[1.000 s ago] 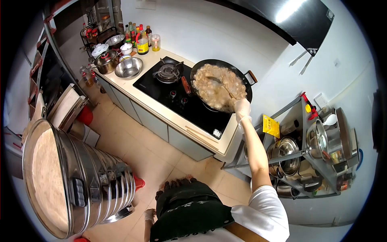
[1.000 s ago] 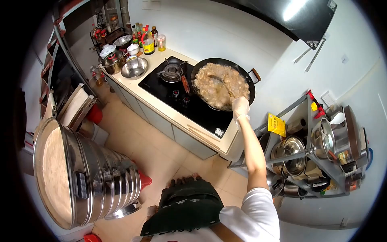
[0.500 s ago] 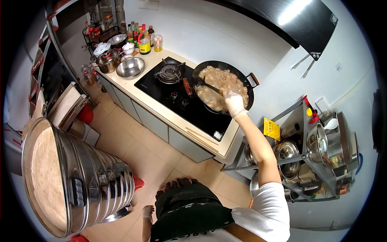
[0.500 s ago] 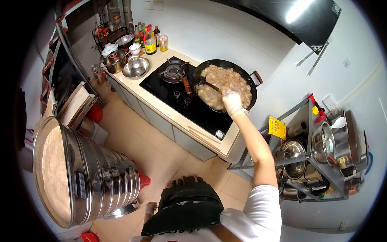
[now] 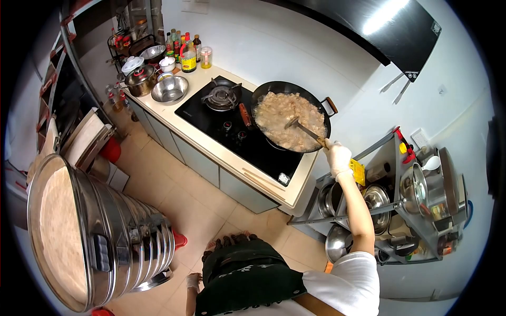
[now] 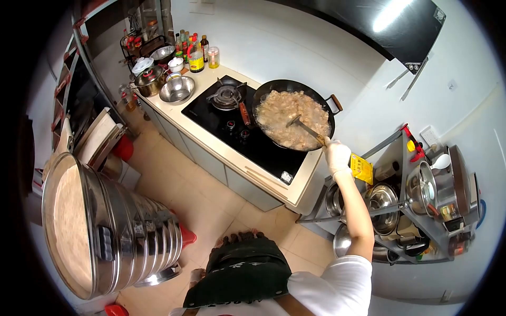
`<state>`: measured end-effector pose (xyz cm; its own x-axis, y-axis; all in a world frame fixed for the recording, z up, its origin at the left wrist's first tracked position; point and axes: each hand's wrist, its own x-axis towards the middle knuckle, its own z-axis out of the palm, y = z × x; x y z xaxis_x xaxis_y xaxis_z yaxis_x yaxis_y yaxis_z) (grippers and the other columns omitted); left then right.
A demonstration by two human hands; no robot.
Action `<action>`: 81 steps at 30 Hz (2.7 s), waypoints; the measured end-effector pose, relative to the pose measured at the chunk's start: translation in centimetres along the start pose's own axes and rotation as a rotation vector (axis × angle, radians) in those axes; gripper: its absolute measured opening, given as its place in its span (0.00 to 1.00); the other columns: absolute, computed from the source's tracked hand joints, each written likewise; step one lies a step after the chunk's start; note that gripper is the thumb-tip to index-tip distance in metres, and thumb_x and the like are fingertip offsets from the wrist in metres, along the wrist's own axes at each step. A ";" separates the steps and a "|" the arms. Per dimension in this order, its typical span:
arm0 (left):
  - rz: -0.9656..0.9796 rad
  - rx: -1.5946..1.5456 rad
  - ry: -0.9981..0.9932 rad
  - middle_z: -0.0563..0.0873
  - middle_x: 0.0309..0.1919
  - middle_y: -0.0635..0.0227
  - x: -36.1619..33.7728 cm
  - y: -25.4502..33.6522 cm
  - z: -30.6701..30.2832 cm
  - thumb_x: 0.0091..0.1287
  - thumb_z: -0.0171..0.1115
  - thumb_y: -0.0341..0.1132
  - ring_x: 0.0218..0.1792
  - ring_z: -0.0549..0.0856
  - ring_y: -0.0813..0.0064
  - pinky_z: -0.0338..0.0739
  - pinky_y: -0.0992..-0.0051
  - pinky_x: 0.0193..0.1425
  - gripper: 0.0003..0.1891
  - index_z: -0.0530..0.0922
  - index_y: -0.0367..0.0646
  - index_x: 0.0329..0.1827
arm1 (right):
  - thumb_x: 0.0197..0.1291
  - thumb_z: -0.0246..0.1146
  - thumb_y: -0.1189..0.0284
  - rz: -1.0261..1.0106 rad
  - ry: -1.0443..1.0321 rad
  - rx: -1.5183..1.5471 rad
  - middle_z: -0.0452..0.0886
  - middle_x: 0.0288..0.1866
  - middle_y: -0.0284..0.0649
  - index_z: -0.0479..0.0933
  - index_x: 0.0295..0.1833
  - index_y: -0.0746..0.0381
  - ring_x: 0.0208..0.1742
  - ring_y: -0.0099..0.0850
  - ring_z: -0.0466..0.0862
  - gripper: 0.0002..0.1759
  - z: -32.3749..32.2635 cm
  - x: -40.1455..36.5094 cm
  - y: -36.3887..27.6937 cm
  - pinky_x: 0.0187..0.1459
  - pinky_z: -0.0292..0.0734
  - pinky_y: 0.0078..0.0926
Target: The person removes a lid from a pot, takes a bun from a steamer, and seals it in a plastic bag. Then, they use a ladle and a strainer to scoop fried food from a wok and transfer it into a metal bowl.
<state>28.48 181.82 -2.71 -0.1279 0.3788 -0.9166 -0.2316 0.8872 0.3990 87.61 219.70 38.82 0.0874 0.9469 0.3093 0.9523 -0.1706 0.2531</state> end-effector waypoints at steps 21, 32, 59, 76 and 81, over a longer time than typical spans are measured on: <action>-0.013 0.030 -0.052 0.81 0.18 0.67 2.5 3.5 -0.5 0.61 0.62 0.33 0.15 0.77 0.76 0.67 0.78 0.17 0.06 0.82 0.40 0.31 | 0.60 0.64 0.58 0.372 -0.245 0.268 0.85 0.36 0.50 0.83 0.46 0.59 0.41 0.47 0.86 0.17 3.1 -7.2 0.0 0.43 0.80 0.40; 0.161 0.369 -0.103 0.79 0.17 0.70 1.4 2.2 -0.2 0.63 0.60 0.33 0.15 0.77 0.75 0.65 0.77 0.17 0.06 0.81 0.43 0.29 | 0.51 0.71 0.63 0.145 0.151 0.211 0.83 0.41 0.45 0.81 0.50 0.60 0.44 0.46 0.81 0.21 -2.5 -10.3 -1.5 0.46 0.76 0.39; 0.022 0.025 0.299 0.84 0.21 0.69 -6.2 -0.9 5.6 0.61 0.64 0.38 0.19 0.79 0.77 0.69 0.75 0.22 0.08 0.82 0.43 0.33 | 0.56 0.62 0.47 -0.281 -1.619 0.270 0.80 0.60 0.47 0.82 0.54 0.61 0.62 0.46 0.78 0.31 32.4 -48.6 2.3 0.63 0.72 0.36; 0.231 0.151 0.586 0.85 0.31 0.55 -16.8 -21.4 4.1 0.65 0.55 0.39 0.32 0.83 0.62 0.77 0.67 0.39 0.12 0.82 0.40 0.38 | 0.64 0.51 0.65 -1.047 -1.024 0.149 0.82 0.53 0.48 0.83 0.46 0.59 0.54 0.44 0.82 0.17 21.1 -33.3 -19.6 0.53 0.77 0.41; 0.367 -0.468 0.663 0.83 0.54 0.55 -24.8 -16.4 2.5 0.69 0.57 0.45 0.50 0.82 0.66 0.77 0.68 0.53 0.26 0.74 0.39 0.65 | 0.64 0.50 0.61 -1.834 -0.487 0.344 0.81 0.56 0.46 0.83 0.46 0.58 0.57 0.47 0.80 0.19 7.2 -42.3 -36.1 0.59 0.72 0.47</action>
<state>37.87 158.51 13.36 -0.7696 0.2585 -0.5839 -0.4185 0.4864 0.7670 51.64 187.75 9.96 -0.9309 -0.1268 -0.3425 -0.0356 0.9648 -0.2606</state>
